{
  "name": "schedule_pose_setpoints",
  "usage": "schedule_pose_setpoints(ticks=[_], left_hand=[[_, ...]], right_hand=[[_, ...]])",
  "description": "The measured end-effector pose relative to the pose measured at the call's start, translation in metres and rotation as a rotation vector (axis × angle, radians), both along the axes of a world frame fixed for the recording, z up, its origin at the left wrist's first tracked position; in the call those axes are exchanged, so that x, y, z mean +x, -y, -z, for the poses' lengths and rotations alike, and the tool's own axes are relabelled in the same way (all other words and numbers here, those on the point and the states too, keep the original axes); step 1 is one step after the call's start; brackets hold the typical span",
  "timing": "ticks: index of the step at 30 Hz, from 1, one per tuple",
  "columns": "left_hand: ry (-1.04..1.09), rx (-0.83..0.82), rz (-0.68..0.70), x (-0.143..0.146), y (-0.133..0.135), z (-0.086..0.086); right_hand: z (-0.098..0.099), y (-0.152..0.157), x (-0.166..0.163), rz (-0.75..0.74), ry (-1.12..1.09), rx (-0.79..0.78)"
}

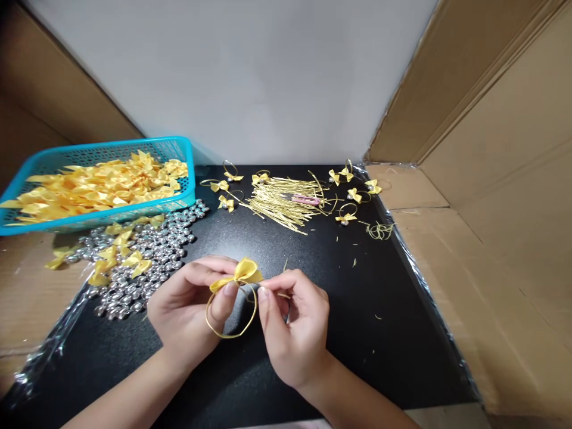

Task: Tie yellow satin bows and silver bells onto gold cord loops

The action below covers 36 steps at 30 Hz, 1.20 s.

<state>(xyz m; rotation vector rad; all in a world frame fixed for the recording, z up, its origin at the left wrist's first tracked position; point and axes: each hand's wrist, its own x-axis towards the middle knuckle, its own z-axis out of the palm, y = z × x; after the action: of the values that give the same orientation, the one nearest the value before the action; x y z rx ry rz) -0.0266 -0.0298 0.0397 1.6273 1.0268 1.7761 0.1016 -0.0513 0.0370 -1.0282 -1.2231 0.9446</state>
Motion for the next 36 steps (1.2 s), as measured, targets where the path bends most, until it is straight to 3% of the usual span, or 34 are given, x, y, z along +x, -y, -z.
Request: schedule_pose_setpoints(ticks=[16, 22, 29, 36], left_hand=[[0.037, -0.070, 0.032, 0.0023, 0.0002, -0.0050], [0.122, -0.201, 0.132, 0.0021, -0.0008, -0.0086], [0.231, -0.308, 0.260, -0.0006, -0.0031, -0.0025], [0.263, -0.338, 0.299, -0.0013, -0.0032, 0.0001]], right_hand=[[0.0015, -0.0016, 0.0032, -0.069, -0.038, -0.003], [0.0039, -0.0041, 0.0022, -0.166, -0.205, -0.054], [0.0069, -0.0052, 0.0036, -0.202, -0.210, -0.082], [0.0072, -0.0087, 0.0038, -0.206, -0.232, -0.139]])
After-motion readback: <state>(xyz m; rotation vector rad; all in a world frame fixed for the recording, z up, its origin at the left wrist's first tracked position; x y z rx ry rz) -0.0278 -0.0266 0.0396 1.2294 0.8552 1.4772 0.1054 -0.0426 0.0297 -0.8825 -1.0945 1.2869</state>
